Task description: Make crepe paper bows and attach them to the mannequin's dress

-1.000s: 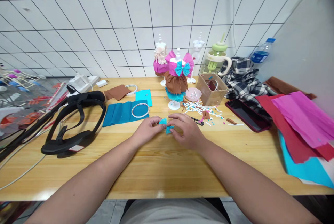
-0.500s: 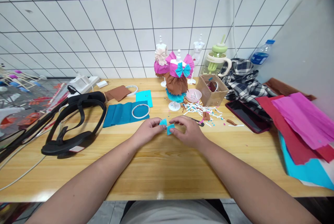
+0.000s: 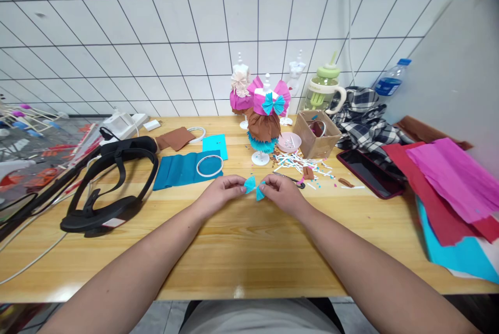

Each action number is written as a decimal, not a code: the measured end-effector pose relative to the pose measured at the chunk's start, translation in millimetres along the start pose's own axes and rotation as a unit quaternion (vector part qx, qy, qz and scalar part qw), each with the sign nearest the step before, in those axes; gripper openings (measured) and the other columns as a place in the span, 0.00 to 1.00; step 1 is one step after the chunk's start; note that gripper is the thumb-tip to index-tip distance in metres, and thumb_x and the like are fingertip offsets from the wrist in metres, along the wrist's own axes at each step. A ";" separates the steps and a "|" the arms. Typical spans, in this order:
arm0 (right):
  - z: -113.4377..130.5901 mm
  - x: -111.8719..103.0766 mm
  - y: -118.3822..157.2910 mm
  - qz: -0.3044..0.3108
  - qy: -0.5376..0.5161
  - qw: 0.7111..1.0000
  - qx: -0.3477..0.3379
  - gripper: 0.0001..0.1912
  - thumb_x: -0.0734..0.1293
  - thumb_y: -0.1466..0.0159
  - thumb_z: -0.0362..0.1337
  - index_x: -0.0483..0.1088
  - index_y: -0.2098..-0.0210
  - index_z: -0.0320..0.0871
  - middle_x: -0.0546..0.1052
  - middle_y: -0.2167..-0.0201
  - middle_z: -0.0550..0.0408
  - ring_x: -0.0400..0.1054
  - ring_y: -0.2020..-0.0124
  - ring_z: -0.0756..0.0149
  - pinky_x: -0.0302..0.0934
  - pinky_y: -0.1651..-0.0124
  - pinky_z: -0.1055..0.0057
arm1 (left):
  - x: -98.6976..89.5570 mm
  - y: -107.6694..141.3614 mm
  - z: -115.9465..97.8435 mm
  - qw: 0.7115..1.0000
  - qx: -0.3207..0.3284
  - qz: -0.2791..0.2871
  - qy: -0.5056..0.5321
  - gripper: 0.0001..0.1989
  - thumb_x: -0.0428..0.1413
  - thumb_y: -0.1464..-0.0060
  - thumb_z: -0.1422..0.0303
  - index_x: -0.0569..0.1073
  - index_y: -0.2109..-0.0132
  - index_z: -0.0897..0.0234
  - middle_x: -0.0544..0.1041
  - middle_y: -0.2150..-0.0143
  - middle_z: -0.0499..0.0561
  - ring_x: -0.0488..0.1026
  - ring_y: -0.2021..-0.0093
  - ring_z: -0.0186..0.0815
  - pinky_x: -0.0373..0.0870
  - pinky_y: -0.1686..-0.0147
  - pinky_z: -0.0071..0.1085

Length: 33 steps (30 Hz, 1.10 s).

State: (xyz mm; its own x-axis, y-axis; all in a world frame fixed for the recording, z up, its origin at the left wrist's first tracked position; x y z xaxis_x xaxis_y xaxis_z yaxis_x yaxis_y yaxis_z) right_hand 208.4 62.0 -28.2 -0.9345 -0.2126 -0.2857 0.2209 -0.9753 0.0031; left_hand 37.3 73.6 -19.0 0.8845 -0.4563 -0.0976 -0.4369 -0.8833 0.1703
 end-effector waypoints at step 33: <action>39.2 6.1 19.4 -0.005 0.118 0.964 -0.237 0.03 0.69 0.41 0.36 0.74 0.65 0.47 0.78 0.61 0.53 0.70 0.58 0.60 0.61 0.54 0.62 | 7.0 11.2 -9.7 0.993 0.067 0.099 -0.007 0.29 0.65 0.56 0.57 0.70 0.48 0.62 0.74 0.54 0.55 0.70 0.53 0.41 0.64 0.52 0.36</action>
State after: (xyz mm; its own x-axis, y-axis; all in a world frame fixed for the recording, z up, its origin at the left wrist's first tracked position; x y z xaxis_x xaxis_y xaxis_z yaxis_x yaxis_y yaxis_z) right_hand 196.1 39.5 7.7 -0.8601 -0.1291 -0.4935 0.3675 -0.8278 -0.4239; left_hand 40.2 61.6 -8.3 0.7774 -0.6228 -0.0881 -0.6205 -0.7823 0.0547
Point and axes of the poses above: each hand's wrist, its own y-axis away from the middle knuckle, its own x-axis out of the palm, z = x × y, the point moved 5 cm from there along -y, towards the middle knuckle
